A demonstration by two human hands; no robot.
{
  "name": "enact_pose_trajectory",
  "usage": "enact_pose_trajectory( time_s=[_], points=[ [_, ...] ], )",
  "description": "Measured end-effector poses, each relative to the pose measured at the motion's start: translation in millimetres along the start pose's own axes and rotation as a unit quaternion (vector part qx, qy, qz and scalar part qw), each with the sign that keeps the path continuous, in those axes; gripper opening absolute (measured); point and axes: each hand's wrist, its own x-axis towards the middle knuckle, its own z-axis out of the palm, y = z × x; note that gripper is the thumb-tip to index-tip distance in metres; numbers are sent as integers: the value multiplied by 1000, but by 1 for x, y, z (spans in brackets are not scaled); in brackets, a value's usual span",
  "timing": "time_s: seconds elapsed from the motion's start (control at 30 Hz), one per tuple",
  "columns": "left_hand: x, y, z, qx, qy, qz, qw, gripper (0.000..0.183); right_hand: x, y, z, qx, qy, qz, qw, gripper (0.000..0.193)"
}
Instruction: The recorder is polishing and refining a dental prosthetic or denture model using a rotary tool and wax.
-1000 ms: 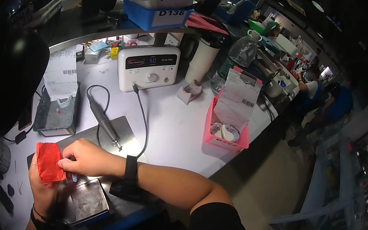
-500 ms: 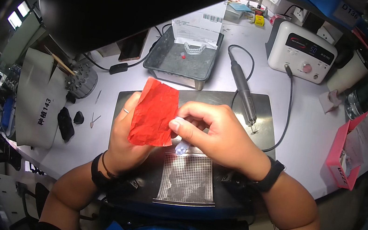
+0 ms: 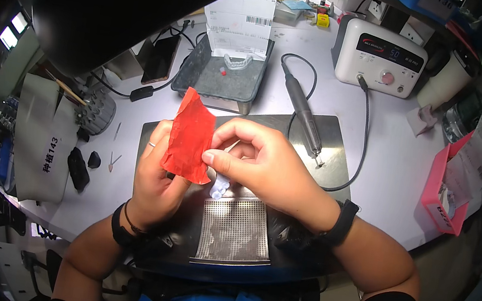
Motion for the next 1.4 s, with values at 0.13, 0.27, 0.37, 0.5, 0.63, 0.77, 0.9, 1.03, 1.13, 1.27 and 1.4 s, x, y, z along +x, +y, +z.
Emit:
enact_pose_trajectory(
  time_s=[0.13,0.27,0.37,0.5,0.63,0.77,0.9,1.03,1.13,1.27,1.4],
  points=[
    [-3,2,0,-10,4,-22,1000,30,-4,-7,4,-19,36,-28,999,20],
    [-12,7,0,-84,-42,-115,989,29,-5,-5,6,-4,50,-31,998,19],
    [-16,7,5,-194,-19,-189,962,24,-3,1,7,-1,78,-39,996,19],
    [-16,0,10,-200,10,-164,966,26,-1,7,5,-122,83,-152,977,20],
    [-16,0,18,-218,47,-193,955,20,-5,3,3,-143,100,-209,962,16],
    [-19,-9,17,-198,27,-182,963,19,-6,-2,6,-165,114,-244,949,12],
    [-24,-18,16,-213,28,-171,962,17,-6,3,7,-190,125,-251,941,14],
    [-25,-19,17,-222,24,-171,960,16,-5,4,6,-184,114,-266,939,16],
    [-22,-15,19,-221,20,-166,961,15,-5,1,2,-169,98,-222,955,16],
    [-18,-10,19,-218,16,-154,964,17,-5,-2,0,-166,84,-184,965,15],
    [-19,-8,16,-231,-9,-170,958,19,-2,1,0,-183,79,-223,954,14]
  ],
)
